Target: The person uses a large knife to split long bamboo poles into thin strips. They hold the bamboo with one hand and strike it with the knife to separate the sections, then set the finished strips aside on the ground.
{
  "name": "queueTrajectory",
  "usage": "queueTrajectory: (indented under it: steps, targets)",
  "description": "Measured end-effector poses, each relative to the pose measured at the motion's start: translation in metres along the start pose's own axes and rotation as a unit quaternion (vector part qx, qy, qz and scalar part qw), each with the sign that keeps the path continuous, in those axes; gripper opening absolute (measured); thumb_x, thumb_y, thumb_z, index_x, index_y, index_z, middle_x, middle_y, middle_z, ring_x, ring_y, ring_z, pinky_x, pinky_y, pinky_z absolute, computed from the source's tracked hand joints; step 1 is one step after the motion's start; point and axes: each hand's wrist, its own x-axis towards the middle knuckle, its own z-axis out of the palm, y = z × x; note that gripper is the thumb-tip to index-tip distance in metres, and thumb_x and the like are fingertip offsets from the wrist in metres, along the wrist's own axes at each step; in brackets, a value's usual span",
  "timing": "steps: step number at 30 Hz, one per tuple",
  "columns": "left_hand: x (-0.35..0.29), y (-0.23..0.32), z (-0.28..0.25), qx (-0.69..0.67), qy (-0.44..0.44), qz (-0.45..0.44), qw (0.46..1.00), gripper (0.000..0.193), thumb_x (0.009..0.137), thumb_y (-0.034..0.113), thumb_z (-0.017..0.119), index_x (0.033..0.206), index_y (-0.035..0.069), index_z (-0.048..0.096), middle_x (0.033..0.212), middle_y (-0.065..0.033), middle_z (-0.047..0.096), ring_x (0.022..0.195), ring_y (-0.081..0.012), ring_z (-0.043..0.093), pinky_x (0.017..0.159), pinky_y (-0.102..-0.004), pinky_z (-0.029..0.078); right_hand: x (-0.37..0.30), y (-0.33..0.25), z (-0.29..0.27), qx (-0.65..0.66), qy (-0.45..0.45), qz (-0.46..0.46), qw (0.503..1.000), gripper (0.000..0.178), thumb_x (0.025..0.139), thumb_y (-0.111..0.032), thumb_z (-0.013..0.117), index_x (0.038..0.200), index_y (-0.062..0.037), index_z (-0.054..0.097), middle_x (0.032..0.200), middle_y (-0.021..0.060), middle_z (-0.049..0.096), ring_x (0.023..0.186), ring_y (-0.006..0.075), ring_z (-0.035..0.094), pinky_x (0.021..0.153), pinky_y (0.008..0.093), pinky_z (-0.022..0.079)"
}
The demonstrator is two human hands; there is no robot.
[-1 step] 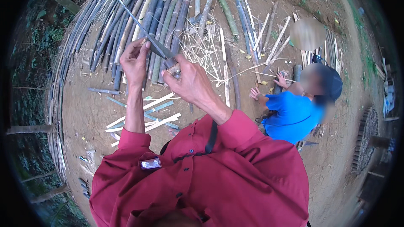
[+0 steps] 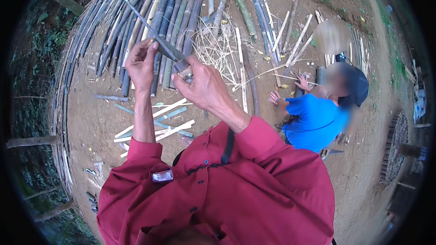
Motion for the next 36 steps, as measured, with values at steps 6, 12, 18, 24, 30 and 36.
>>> queueTrajectory:
  steps: [6,12,18,24,30,36]
  targets:
    - [-0.008,-0.005,-0.007,0.013,0.015,-0.004,1.0,0.021,0.084,0.005,0.065,0.104,-0.001,0.063,0.088,-0.009,0.067,0.08,-0.0111,0.063,0.072,-0.0216,0.051,-0.018,0.093,0.022,-0.032,-0.097,0.146,0.984,0.041,0.074,-0.026,0.062,0.103,0.003,0.059,0.07,0.0229,0.062,0.064,0.0341,0.064,0.064,0.0418,0.05]
    - [-0.02,-0.011,-0.044,0.061,0.045,0.008,0.997,0.021,0.084,0.005,0.066,0.103,-0.002,0.062,0.087,-0.0088,0.066,0.076,-0.01,0.062,0.071,-0.0211,0.052,-0.023,0.075,0.045,0.031,-0.09,0.06,0.994,0.044,0.072,-0.03,0.061,0.105,-0.0008,0.059,0.066,0.0188,0.06,0.062,0.0308,0.062,0.063,0.0407,0.048]
    - [-0.016,-0.028,-0.059,0.086,0.056,0.011,0.995,0.023,0.085,0.009,0.066,0.105,-0.001,0.062,0.091,-0.0101,0.066,0.081,-0.0127,0.062,0.073,-0.0244,0.052,-0.022,0.13,0.065,0.06,-0.135,0.177,0.973,0.043,0.071,-0.025,0.06,0.105,0.0011,0.059,0.066,0.0191,0.06,0.061,0.0296,0.062,0.063,0.0407,0.05]
    - [-0.016,-0.03,-0.057,0.097,0.072,0.013,0.993,0.025,0.086,0.012,0.064,0.106,-0.003,0.06,0.094,-0.012,0.065,0.084,-0.0149,0.062,0.077,-0.0269,0.053,-0.024,0.149,0.088,0.035,-0.113,0.144,0.982,0.04,0.071,-0.023,0.06,0.099,0.0048,0.058,0.068,0.0209,0.061,0.064,0.0325,0.063,0.065,0.0441,0.051]
    - [-0.019,-0.041,-0.093,0.116,0.103,-0.001,0.988,0.027,0.087,0.012,0.063,0.108,-0.004,0.059,0.095,-0.013,0.064,0.085,-0.0158,0.062,0.076,-0.0266,0.053,-0.014,0.132,0.089,-0.001,-0.152,0.124,0.981,0.04,0.07,-0.023,0.06,0.098,0.0055,0.057,0.073,0.0237,0.062,0.07,0.0354,0.064,0.068,0.0461,0.052]
    - [-0.029,-0.037,-0.1,0.14,0.118,-0.032,0.983,0.032,0.087,0.019,0.064,0.108,-0.005,0.058,0.096,-0.012,0.063,0.088,-0.0156,0.061,0.079,-0.028,0.052,-0.031,0.181,0.115,-0.006,-0.071,0.099,0.992,0.037,0.068,-0.023,0.06,0.097,-0.0005,0.057,0.066,0.0211,0.061,0.062,0.0384,0.062,0.064,0.0472,0.05]
